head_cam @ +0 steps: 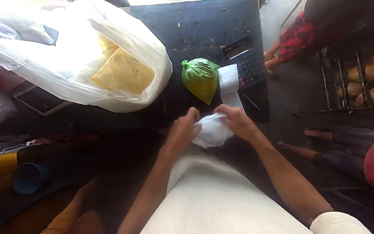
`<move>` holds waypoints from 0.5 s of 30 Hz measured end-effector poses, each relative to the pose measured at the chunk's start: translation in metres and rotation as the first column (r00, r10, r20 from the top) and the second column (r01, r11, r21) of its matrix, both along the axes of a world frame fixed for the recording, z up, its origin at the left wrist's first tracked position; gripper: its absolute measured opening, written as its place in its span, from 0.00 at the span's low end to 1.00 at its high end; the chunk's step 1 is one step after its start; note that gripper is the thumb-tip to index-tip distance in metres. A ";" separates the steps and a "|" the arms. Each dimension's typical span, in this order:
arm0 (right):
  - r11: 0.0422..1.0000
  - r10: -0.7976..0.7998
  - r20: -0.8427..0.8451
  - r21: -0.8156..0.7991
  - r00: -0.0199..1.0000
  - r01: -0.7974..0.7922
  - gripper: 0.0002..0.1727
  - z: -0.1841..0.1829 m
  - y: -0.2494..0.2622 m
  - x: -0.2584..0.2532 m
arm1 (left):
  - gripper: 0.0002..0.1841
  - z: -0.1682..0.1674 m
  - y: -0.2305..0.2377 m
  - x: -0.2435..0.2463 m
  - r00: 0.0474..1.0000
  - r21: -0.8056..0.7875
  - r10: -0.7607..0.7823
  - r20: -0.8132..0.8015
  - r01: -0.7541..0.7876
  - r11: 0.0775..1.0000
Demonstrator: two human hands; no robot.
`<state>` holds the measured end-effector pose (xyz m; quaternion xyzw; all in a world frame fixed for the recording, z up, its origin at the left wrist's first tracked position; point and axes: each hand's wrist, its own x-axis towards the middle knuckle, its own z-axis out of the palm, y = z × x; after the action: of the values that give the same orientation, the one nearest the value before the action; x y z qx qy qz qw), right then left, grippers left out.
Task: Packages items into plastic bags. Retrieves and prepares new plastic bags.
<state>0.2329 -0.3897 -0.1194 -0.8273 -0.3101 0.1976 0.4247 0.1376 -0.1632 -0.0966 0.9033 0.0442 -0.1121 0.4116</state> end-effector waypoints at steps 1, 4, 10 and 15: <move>0.998 0.000 -0.063 -0.057 0.998 -0.004 0.11 0.001 -0.001 0.010 | 0.13 -0.012 0.017 -0.010 0.995 0.112 0.094 -0.040 -0.089 0.990; 0.949 0.259 -0.223 -0.123 0.940 -0.291 0.13 0.024 0.019 0.045 | 0.16 -0.033 0.062 -0.039 0.923 0.062 0.359 -0.141 -0.353 0.933; 0.795 0.223 0.168 -0.601 0.960 -0.080 0.42 0.004 0.167 0.179 | 0.14 -0.035 0.093 -0.049 0.967 -0.532 0.254 0.006 -0.212 0.820; 0.628 0.357 -0.009 -0.738 0.934 -0.248 0.16 -0.003 0.207 0.196 | 0.21 -0.033 0.111 -0.081 0.950 -0.151 0.304 -0.065 -0.311 0.938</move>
<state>0.4292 -0.1830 -0.1224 -0.8744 -0.3690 0.3151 -0.0010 0.0570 -0.0523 -0.1301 0.8470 0.1842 -0.0681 0.4939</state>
